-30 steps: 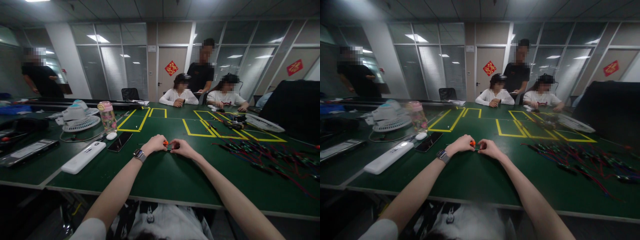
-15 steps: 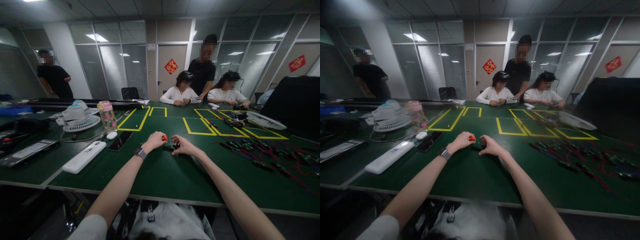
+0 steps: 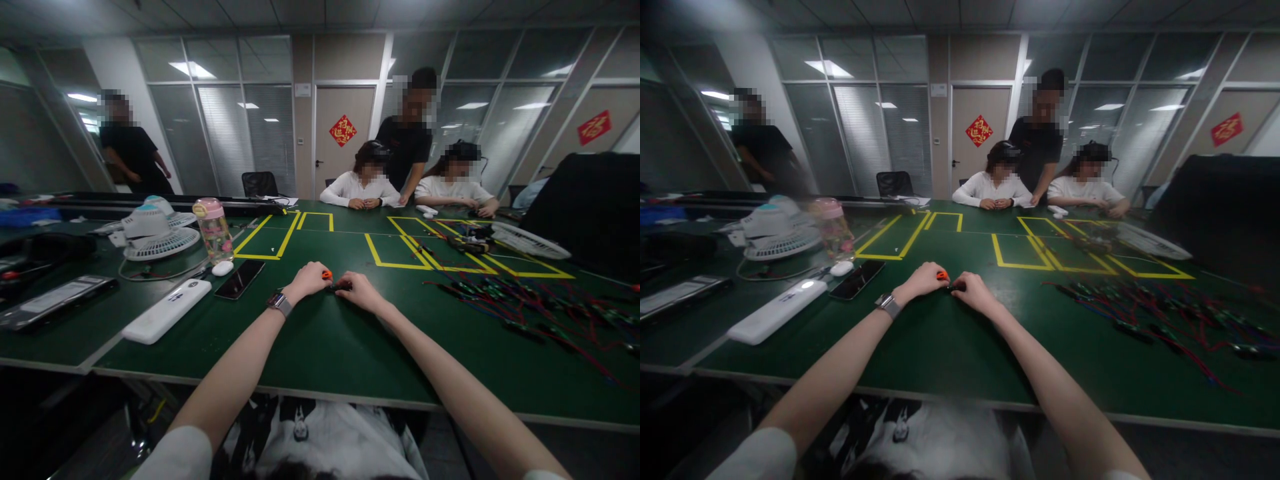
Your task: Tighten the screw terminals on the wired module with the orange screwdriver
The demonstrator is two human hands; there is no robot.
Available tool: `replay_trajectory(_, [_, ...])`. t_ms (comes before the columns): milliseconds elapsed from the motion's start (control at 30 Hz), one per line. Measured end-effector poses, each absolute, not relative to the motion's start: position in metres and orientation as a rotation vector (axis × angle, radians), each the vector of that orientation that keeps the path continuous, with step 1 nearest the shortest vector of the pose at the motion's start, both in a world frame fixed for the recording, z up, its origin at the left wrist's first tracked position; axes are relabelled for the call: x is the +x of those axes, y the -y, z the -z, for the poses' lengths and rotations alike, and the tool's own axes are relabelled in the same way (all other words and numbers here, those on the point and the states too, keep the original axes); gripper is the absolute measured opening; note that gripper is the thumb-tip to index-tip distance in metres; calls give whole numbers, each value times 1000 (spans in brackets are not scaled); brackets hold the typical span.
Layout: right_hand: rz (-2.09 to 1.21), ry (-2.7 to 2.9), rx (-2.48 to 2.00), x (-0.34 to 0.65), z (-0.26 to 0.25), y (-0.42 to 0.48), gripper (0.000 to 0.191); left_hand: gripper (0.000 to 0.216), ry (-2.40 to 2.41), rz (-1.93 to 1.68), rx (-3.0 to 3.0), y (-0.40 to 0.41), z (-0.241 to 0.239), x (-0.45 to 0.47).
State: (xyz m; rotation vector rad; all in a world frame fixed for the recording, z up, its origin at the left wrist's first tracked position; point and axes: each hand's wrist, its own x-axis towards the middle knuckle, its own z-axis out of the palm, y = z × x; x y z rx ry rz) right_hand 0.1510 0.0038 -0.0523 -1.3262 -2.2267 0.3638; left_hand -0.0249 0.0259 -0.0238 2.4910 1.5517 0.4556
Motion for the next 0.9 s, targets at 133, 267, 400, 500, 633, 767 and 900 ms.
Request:
replay_trajectory(133, [-387,2218,-1341,150,49,-5,15,24,-1573,-559,2449,-27,21,-26])
replay_trajectory(267, [-413,2244,-1322,155,44,10,13,26,-1580,-640,2421,-28,18,-26])
replay_trajectory(400, [-434,2260,-1326,177,43,45,14,25,-1550,-705,2422,-26,16,-28])
replay_trajectory(500, [-408,2207,-1412,208,44,81,17,25,-1528,-728,2419,-25,15,-29])
replay_trajectory(633, [-313,2029,-1630,270,51,123,24,24,-1467,-745,2399,-24,16,-29])
replay_trajectory(767, [-109,1785,-1865,344,62,148,27,24,-1456,-732,2395,-22,16,-27])
replay_trajectory(900, [50,1626,-2022,395,72,159,24,24,-1472,-696,2386,-20,16,-26])
